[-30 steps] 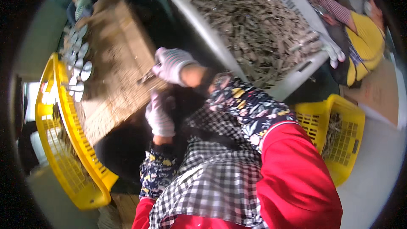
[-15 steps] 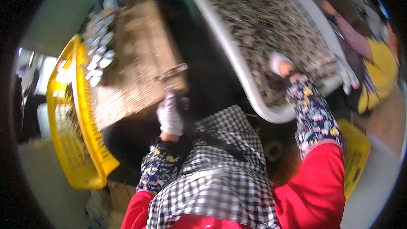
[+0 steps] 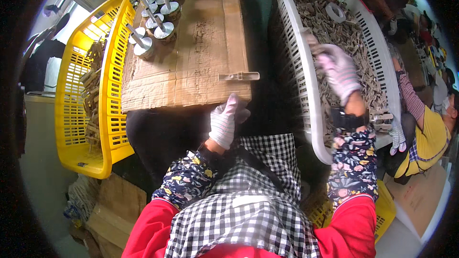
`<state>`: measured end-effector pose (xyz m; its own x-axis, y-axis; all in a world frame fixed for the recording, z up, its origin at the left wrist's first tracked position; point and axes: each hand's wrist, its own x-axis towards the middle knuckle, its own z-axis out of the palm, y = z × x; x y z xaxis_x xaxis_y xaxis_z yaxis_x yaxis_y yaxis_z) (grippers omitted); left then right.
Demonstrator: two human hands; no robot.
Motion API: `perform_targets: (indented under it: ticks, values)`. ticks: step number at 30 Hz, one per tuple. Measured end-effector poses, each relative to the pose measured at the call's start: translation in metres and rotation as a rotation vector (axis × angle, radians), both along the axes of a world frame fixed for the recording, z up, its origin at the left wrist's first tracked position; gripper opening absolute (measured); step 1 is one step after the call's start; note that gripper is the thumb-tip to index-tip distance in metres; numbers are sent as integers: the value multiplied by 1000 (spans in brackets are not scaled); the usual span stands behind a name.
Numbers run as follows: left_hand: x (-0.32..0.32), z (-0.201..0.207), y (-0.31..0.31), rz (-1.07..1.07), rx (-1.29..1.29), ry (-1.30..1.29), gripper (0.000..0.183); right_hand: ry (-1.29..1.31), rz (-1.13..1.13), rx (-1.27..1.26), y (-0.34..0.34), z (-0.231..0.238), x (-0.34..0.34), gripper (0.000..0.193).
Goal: Assembling small industrial parts including metal bases and plastic clips at a workstation.
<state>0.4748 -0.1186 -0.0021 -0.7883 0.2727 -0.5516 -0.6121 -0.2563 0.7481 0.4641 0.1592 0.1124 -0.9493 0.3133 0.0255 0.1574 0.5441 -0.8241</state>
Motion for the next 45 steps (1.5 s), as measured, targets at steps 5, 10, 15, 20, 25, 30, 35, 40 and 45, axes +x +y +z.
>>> perform_targets:
  ticks: [5,10,15,20,25,30,35,40,45]
  values:
    - [0,1,1,16,61,-11,43,-161,342,-114,-87,-38,-57,21]
    - [1,9,5,7,32,-20,46,-352,220,-408,-83,-74,-81,17]
    - [1,8,3,16,22,-17,44,-395,209,-459,-87,-85,-83,18]
    - [2,2,1,-9,5,5,44,-403,207,-503,-83,-89,-86,18]
    - [1,6,3,23,12,-46,44,-364,207,-512,-85,-91,-84,17]
    - [1,6,1,23,35,-15,48,-352,218,-470,-89,-89,-86,16]
    - [-1,9,7,-22,-26,24,49,-262,166,-193,-88,-85,-83,16]
    - [1,8,4,-13,-199,88,48,-290,228,99,-97,-71,-83,34]
    - [4,-2,4,29,-47,99,50,-406,160,286,-86,-14,-62,44]
